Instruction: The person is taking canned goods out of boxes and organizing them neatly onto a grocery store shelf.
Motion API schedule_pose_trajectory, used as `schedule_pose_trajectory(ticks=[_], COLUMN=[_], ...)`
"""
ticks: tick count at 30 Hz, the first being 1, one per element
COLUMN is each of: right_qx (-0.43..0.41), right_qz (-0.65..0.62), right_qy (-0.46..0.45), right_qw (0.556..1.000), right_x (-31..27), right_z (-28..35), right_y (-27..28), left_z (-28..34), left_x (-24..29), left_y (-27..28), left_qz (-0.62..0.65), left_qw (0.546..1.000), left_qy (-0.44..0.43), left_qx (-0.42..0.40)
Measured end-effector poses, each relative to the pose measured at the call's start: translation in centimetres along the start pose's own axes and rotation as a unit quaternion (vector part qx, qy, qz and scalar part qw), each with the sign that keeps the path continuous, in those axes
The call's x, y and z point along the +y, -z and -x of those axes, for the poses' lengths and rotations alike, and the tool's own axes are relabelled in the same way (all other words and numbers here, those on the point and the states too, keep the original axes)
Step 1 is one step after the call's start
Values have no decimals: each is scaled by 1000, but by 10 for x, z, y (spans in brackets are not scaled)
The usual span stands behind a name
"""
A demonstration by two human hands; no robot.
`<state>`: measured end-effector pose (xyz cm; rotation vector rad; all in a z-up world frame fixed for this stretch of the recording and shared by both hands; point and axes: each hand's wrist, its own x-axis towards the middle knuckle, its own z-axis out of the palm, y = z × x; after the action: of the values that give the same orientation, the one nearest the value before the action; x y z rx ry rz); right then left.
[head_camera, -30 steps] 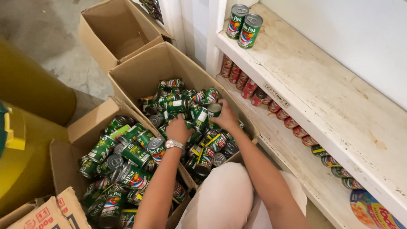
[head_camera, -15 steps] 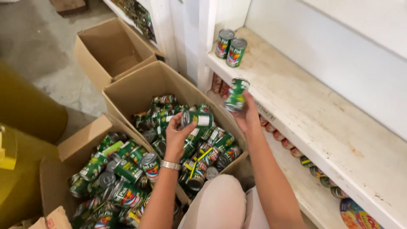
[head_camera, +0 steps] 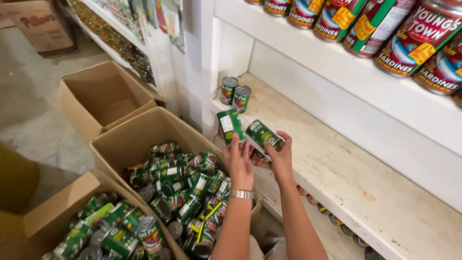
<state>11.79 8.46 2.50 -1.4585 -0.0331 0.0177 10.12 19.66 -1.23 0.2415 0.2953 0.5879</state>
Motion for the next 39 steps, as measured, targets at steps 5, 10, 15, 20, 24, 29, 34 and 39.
schedule_pose_trajectory(ticks=[5,10,15,20,24,29,34,39], right_qx=[68,100,139,138,112,53,62,77], right_qz=[113,79,63,131,161,180,229,208], right_qy=[210,268,218,194,199,155,173,148], right_qw=[969,955,964,962,960,970,956,964], right_x=[3,8,17,26,10,15,25,13], right_z=[-12,-33,-43,-54,-46,-45,-54,-46], right_y=[14,35,37,35,21,37,47,39], left_z=[-18,-71,-78,-74,-62,-66,-66,-77], left_x=[16,-22,-25,-20,-15,-17,21,58], left_y=[-27,-25,-35,-46,-46,-12,-32,-67], left_qz=[-140,-269,-574,-672,-693,-685,-600,-622], left_qw=[986,942,768,673,620,586,707,566], left_qy=[-74,-139,-277,-307,-365,-416,-316,-334], left_qx=[-50,-147,-62,-17,-53,-119,-199,-426])
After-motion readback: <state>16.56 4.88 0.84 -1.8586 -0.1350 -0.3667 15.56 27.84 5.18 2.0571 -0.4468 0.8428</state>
